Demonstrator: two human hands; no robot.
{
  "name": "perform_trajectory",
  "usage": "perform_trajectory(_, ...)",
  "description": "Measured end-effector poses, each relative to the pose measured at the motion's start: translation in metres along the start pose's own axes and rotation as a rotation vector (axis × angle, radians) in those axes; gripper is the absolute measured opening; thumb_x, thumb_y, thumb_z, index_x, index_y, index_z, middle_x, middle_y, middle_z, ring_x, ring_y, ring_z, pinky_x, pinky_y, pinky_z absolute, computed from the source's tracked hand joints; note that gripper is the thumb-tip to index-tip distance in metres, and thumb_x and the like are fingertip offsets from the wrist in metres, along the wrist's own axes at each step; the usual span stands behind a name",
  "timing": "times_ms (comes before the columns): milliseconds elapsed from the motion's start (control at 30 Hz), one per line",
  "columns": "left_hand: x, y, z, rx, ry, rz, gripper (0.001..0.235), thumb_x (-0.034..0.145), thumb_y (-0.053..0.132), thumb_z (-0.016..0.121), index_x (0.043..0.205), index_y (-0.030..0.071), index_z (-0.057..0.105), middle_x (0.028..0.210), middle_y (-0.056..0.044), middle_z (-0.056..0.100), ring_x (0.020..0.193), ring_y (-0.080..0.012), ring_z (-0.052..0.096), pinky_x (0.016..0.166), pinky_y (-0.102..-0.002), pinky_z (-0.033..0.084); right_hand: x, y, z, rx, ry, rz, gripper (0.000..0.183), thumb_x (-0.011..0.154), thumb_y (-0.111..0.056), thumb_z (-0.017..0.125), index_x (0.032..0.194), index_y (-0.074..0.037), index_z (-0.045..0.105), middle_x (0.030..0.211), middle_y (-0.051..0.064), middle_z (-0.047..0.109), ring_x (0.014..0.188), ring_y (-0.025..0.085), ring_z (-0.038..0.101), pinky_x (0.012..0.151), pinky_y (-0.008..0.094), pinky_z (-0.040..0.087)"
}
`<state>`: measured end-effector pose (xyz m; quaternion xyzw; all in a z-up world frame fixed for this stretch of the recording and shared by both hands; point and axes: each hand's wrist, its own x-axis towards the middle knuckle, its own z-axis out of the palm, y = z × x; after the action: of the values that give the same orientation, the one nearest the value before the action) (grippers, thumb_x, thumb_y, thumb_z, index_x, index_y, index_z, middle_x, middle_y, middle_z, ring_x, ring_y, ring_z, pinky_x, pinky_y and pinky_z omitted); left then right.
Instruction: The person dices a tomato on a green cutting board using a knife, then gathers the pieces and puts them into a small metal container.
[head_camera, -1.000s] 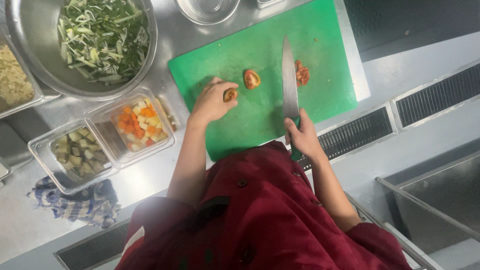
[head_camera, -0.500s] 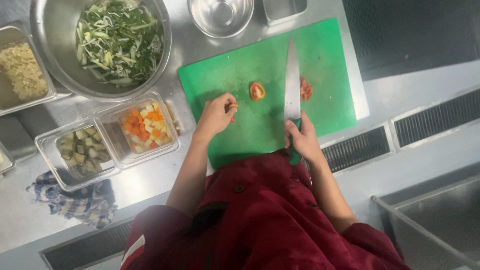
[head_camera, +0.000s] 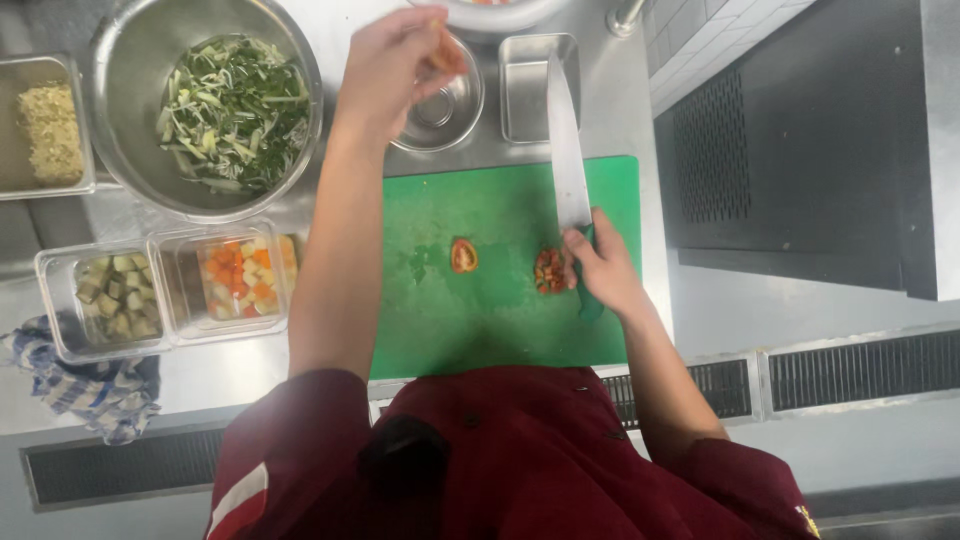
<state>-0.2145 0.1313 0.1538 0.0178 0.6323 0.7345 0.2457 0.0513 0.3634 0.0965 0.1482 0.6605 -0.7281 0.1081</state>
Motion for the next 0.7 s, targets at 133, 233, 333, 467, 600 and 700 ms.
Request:
perform_trajectory(133, 0.076, 0.006, 0.023, 0.012, 0.014, 0.156, 0.013, 0.099, 0.011, 0.064, 0.096, 0.0, 0.071, 0.09, -0.008, 0.078, 0.092, -0.0174, 0.078, 0.092, -0.036, 0.062, 0.033, -0.028, -0.025, -0.002, -0.006, -0.015, 0.021, 0.105, -0.017, 0.05, 0.118, -0.001, 0.047, 0.081, 0.006, 0.055, 0.056, 0.014, 0.055, 0.052, 0.03, 0.047)
perform_trajectory(233, 0.116, 0.002, 0.033, -0.04, 0.018, 0.215, 0.01, 0.092, 0.004, 0.073, 0.084, 0.0, 0.067, 0.086, -0.008, 0.074, 0.092, -0.0147, 0.074, 0.095, -0.033, 0.061, 0.057, -0.042, -0.032, 0.04, -0.011, -0.036, 0.022, 0.104, -0.016, 0.049, 0.12, -0.002, 0.046, 0.08, 0.006, 0.053, 0.055, 0.014, 0.054, 0.051, 0.03, 0.046)
perform_trajectory(333, 0.143, -0.009, 0.04, -0.154, 0.102, 0.222, 0.015, 0.094, 0.016, 0.067, 0.088, 0.004, 0.072, 0.081, -0.006, 0.075, 0.081, -0.0143, 0.071, 0.085, -0.029, 0.06, 0.084, -0.05, -0.03, 0.024, 0.004, -0.036, 0.036, 0.104, -0.015, 0.052, 0.137, -0.007, 0.041, 0.077, 0.006, 0.055, 0.055, 0.013, 0.055, 0.051, 0.029, 0.047)
perform_trajectory(467, 0.169, -0.031, 0.032, -0.126, 0.295, 0.179, 0.016, 0.094, 0.015, 0.073, 0.099, 0.001, 0.077, 0.089, -0.005, 0.074, 0.079, -0.0098, 0.06, 0.069, -0.025, 0.043, 0.111, -0.064, -0.025, -0.013, -0.027, -0.079, 0.019, 0.106, -0.015, 0.054, 0.113, 0.0, 0.044, 0.074, 0.005, 0.054, 0.054, 0.014, 0.054, 0.049, 0.031, 0.045)
perform_trajectory(600, 0.188, -0.052, 0.02, -0.247, 0.334, 0.226, 0.015, 0.089, 0.006, 0.077, 0.099, -0.004, 0.073, 0.093, -0.008, 0.07, 0.086, -0.013, 0.067, 0.08, -0.029, 0.058, 0.128, -0.079, -0.021, -0.214, -0.002, 0.0, 0.019, 0.104, -0.019, 0.056, 0.111, -0.004, 0.046, 0.063, 0.007, 0.057, 0.049, 0.015, 0.057, 0.048, 0.033, 0.046)
perform_trajectory(700, 0.194, -0.056, 0.02, -0.28, 0.375, 0.215, 0.014, 0.086, 0.006, 0.076, 0.094, -0.004, 0.069, 0.092, -0.008, 0.072, 0.089, -0.0159, 0.074, 0.084, -0.029, 0.062, 0.142, -0.089, -0.02, -0.303, -0.001, -0.005, 0.021, 0.102, -0.021, 0.058, 0.112, -0.006, 0.049, 0.063, 0.012, 0.06, 0.051, 0.02, 0.061, 0.052, 0.036, 0.048)
